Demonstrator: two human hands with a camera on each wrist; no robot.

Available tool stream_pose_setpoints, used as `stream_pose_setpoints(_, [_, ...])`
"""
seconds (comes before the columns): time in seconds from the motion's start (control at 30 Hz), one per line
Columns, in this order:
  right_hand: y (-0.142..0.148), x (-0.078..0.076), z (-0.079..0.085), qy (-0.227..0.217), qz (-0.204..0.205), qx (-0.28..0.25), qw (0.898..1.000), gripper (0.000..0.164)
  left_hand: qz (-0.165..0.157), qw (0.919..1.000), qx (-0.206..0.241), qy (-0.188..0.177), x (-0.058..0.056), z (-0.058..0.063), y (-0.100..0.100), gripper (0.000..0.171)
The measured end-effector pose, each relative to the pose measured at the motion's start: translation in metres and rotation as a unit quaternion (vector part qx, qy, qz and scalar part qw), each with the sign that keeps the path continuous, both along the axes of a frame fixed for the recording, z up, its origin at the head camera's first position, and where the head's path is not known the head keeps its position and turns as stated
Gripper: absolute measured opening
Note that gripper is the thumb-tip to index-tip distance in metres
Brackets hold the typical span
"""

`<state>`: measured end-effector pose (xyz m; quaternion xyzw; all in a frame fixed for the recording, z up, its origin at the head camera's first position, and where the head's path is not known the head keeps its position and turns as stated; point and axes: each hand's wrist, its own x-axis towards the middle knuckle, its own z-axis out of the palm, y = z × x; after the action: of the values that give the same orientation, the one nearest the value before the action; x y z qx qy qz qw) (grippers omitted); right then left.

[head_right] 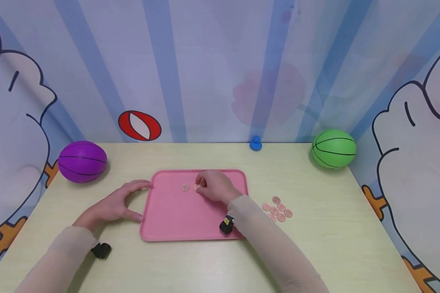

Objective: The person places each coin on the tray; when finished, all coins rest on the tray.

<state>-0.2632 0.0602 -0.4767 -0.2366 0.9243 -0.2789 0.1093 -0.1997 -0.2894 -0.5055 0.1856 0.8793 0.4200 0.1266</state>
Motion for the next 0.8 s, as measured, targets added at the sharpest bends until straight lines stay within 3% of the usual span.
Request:
stream_pose_setpoints(0.47, [0.002,-0.001,-0.001,0.007,0.007,-0.002,1.0,0.019,-0.005,0.9999,-0.002,0.009,0.0,0.001,0.001,0.105])
stream_pose_setpoints(0.8, [0.011,-0.002,0.001,0.015,0.045,-0.001,0.999,0.025,-0.013,0.9998,-0.001,0.017,0.0,0.001,0.0,0.101])
